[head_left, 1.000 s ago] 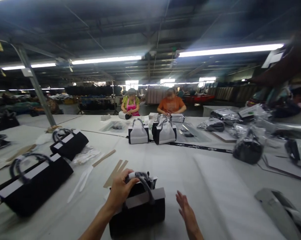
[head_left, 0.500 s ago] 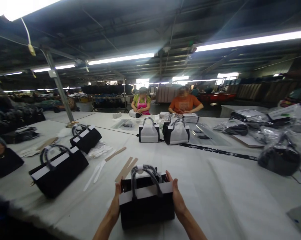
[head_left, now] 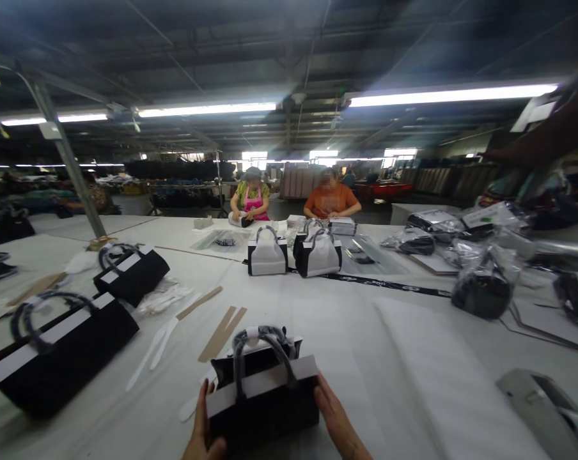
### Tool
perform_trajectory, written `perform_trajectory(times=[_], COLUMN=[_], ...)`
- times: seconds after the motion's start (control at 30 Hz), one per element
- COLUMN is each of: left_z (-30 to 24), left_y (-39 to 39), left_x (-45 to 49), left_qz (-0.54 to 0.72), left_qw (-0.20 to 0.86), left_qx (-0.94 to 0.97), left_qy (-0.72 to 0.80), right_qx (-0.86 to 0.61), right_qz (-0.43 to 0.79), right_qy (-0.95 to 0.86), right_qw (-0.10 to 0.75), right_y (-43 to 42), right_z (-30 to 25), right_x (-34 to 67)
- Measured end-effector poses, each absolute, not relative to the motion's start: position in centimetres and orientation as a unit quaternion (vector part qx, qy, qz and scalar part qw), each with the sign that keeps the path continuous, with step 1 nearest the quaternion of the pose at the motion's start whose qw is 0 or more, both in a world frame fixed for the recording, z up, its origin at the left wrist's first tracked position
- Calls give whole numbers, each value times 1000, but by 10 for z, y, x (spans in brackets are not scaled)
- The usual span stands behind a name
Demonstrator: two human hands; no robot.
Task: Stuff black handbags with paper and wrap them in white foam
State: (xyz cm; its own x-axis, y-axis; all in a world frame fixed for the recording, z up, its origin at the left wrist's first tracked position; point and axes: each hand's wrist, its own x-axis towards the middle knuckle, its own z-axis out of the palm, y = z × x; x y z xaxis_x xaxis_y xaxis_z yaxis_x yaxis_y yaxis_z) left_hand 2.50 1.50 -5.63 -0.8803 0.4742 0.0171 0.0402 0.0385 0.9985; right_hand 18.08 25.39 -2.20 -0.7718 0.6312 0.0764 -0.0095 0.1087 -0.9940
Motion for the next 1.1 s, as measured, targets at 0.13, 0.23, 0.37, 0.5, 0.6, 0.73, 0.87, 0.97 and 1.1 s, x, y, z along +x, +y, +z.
perform_trajectory(times=[0.13,0.23,0.37,0.5,0.6,0.73,0.87,0.97,1.1], left_z=[-63,-27,26,39,31,21,17,14,10], left_y=[15,27,56,95,120,142,155,164,182], left_x=[36,30,32,58,77,88,86,78,69], left_qz=[572,570,566,563,563,569,576,577,576], left_qw=[114,72,149,250,331,371,380,376,396], left_qx=[214,254,300,346,334,307,281,272,242], left_qy=[783,778,753,708,680,667,667,673,673], right_qx=[-221,-221,-278,-355,-388,-411,-406,-406,-409], right_qz=[559,552,514,465,448,438,431,430,434], right_qy=[-759,-755,-762,-764,-762,-767,-781,-782,-783], right_qw=[249,276,279,273,259,225,196,195,175], right_y=[240,239,254,275,291,314,330,340,359], right_z=[-20,9,53,70,67,59,57,54,40], right_x=[193,198,225,264,284,292,287,279,264])
